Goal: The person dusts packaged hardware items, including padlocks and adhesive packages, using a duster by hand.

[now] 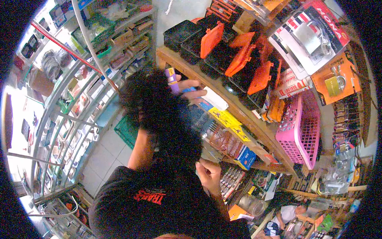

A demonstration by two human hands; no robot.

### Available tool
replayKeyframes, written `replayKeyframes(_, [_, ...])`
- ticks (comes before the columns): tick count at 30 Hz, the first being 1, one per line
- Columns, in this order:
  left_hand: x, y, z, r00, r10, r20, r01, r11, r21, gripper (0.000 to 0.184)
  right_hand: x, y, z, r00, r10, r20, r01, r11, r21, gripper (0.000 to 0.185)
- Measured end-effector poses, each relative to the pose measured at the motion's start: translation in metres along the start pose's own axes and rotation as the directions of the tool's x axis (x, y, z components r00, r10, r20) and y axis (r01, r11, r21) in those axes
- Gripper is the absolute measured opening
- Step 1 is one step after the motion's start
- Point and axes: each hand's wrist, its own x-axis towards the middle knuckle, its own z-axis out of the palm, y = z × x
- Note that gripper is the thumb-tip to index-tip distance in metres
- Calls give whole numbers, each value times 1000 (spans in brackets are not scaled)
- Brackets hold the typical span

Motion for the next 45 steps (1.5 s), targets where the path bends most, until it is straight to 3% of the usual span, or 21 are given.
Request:
replayKeyframes(2, [-3, -3, 1, 1000, -9, 14, 11, 997, -76, 55, 1, -4, 1, 1000, 11, -23, -10, 1000, 24, 37])
replayKeyframes(4, [-3, 2, 16, 968, -56, -246, 23, 991, -135, 51, -3, -6, 8, 972, 212, -99, -184, 954, 238, 36])
replayKeyframes(5, [-2, 1, 11, 938, -49, -343, 15, 995, -103, 49, -4, -6, 7, 987, 137, -83, -121, 979, 167, 36])
replayKeyframes(7, [1, -7, -15, 977, -30, 212, 24, 999, 31, 52, -5, -3, 4, 995, 90, -42, -87, 994, 73, 31])
replayKeyframes(8, [7, -5, -11, 963, -15, 270, 19, 1000, -13, 52, -7, 0, 1, 992, 121, -21, -120, 992, 48, 26])
replayKeyframes(11, [-2, 3, 17, 936, 19, -350, 22, 993, 112, 54, -7, 2, 4, 979, 205, -18, -195, 950, 243, 26])
replayKeyframes(12, [-5, 0, 7, 978, -121, -169, 97, 985, -143, 59, -4, -3, 2, 985, 163, 59, -167, 983, 74, 30])
replayKeyframes(13, [3, -2, -18, 983, -163, 81, 163, 987, 13, 65, -5, -1, 2, 990, 137, 23, -138, 989, 50, 32])
replayKeyframes(15, [-5, -4, 5, 999, -35, 16, 35, 999, 26, 57, -5, 3, 6, 995, 83, -55, -83, 997, 0, 36])
replayKeyframes(18, [-11, 8, -5, 978, -65, -200, 58, 997, -44, 40, -3, -19, 6, 956, 244, -163, -191, 939, 284, 35])
replayKeyframes(21, [0, -4, -20, 889, 56, -455, 80, 958, 275, 33, -5, -16, 6, 963, 186, -195, -96, 912, 398, 34])
replayKeyframes(23, [-3, -2, -18, 913, 65, -402, 24, 977, 212, 29, -8, -16, 2, 975, 149, -164, -89, 941, 327, 33])
replayKeyframes(26, [-5, 4, -22, 876, -21, -483, 140, 967, 213, 36, -10, -12, 5, 916, 317, -245, -157, 846, 510, 36])
replayKeyframes(29, [2, 5, -9, 883, 52, -467, 1, 994, 113, 43, -15, 1, 0, 965, 219, -144, -161, 929, 334, 36])
replayKeyframes(30, [4, 3, -11, 879, 45, -474, -16, 998, 65, 57, -19, 14, -10, 981, 193, -21, -190, 978, 81, 27])
replayKeyframes(31, [5, 1, -33, 995, -47, -90, 29, 981, -189, 70, -22, 25, -9, 985, 167, -42, -163, 984, 72, 22])
replayKeyframes(34, [5, 8, -4, 966, 31, -257, -84, 976, -199, 75, -29, 40, -1, 968, 232, -100, -221, 969, 111, 5])
replayKeyframes(36, [7, 6, -8, 953, 104, -284, -129, 989, -73, 70, -26, 52, -13, 991, -130, 30, 133, 986, -106, 7])
replayKeyframes(39, [11, 10, -20, 981, 145, -128, -153, 987, -56, 68, -38, 55, -8, 1000, 21, 5, -20, 997, -81, 11])
replayKeyframes(42, [8, 9, -14, 955, 143, -260, -145, 989, 10, 65, -40, 44, -2, 955, 263, -137, -258, 965, 53, 26])
replayKeyframes(45, [9, 8, -16, 945, 157, -286, -159, 987, 18, 64, -31, 38, -6, 999, -37, 27, 41, 985, -169, 29])
